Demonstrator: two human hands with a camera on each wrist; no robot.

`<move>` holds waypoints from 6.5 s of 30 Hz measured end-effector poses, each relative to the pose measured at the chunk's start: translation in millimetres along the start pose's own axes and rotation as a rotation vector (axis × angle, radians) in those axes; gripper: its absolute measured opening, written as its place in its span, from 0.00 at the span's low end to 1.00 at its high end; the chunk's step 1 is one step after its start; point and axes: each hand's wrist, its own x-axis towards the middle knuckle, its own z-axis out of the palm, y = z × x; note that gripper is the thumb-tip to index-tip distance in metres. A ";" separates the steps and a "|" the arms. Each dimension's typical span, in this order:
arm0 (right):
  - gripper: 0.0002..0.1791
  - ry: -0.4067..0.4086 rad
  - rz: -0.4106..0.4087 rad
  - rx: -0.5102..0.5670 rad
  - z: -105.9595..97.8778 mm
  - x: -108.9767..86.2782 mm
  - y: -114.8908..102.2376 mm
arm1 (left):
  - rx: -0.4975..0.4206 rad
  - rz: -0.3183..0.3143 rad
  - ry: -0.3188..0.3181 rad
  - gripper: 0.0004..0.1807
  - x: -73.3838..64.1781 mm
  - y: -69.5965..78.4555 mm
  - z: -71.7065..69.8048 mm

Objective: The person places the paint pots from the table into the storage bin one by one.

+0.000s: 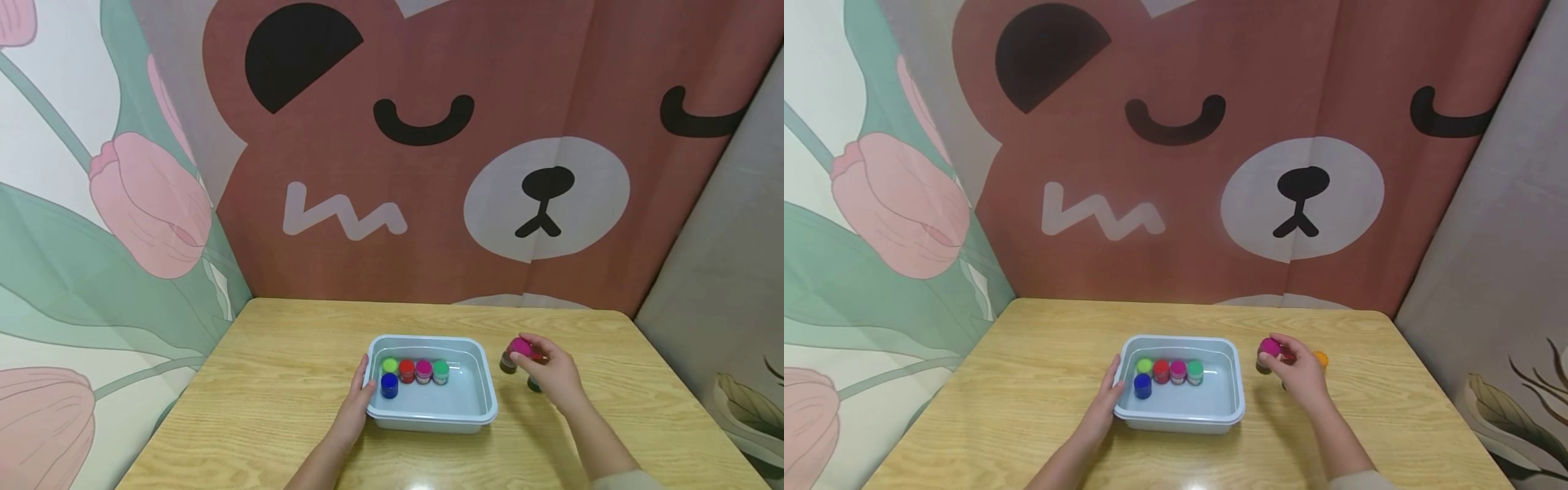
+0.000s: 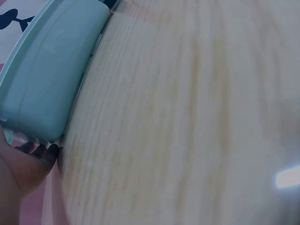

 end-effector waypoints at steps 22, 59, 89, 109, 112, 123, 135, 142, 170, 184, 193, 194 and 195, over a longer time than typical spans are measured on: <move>0.26 -0.180 -0.077 0.105 83.5 -1.0 -51.2 | -0.009 -0.005 -0.005 0.34 -0.2 -0.1 -0.3; 0.20 -0.440 -0.264 -0.133 160.5 9.0 -60.5 | 0.008 -0.017 -0.009 0.33 0.6 -1.9 -0.7; 0.19 -0.409 -0.296 -0.288 165.9 6.7 -63.3 | 0.018 -0.014 -0.012 0.33 0.5 -2.3 -0.7; 0.22 -0.299 -0.148 -0.089 118.3 4.6 -68.8 | -0.001 -0.020 0.010 0.33 0.4 -1.2 -0.1; 0.22 -0.274 -0.129 -0.076 106.6 3.7 -69.0 | -0.008 -0.016 0.007 0.33 0.0 -0.5 -0.2; 0.27 -0.164 -0.114 -0.079 62.5 4.4 -54.9 | -0.010 0.003 0.007 0.33 -1.3 0.4 -0.2; 0.27 -0.056 -0.085 -0.101 33.3 0.9 -22.5 | 0.004 0.000 0.010 0.33 0.1 -0.7 -0.1; 0.30 -0.016 -0.060 -0.093 21.9 -2.6 1.6 | -0.012 -0.001 0.004 0.33 -0.7 -1.5 -0.1; 0.42 0.005 0.130 -0.048 5.3 -4.2 74.5 | 0.000 -0.026 0.007 0.33 0.5 -2.2 -0.3; 0.38 0.000 0.170 -0.102 9.5 1.5 81.1 | -0.011 0.009 0.009 0.33 0.5 -6.1 0.1; 0.36 0.000 0.175 -0.089 9.3 0.3 80.6 | -0.015 0.017 0.010 0.33 0.4 -6.8 0.9; 0.37 -0.001 0.177 -0.087 9.0 0.1 79.6 | -0.015 0.016 0.009 0.33 0.4 -6.6 0.9; 0.37 -0.003 0.178 -0.082 8.8 -0.5 78.1 | -0.014 0.014 0.008 0.33 0.5 -6.3 0.8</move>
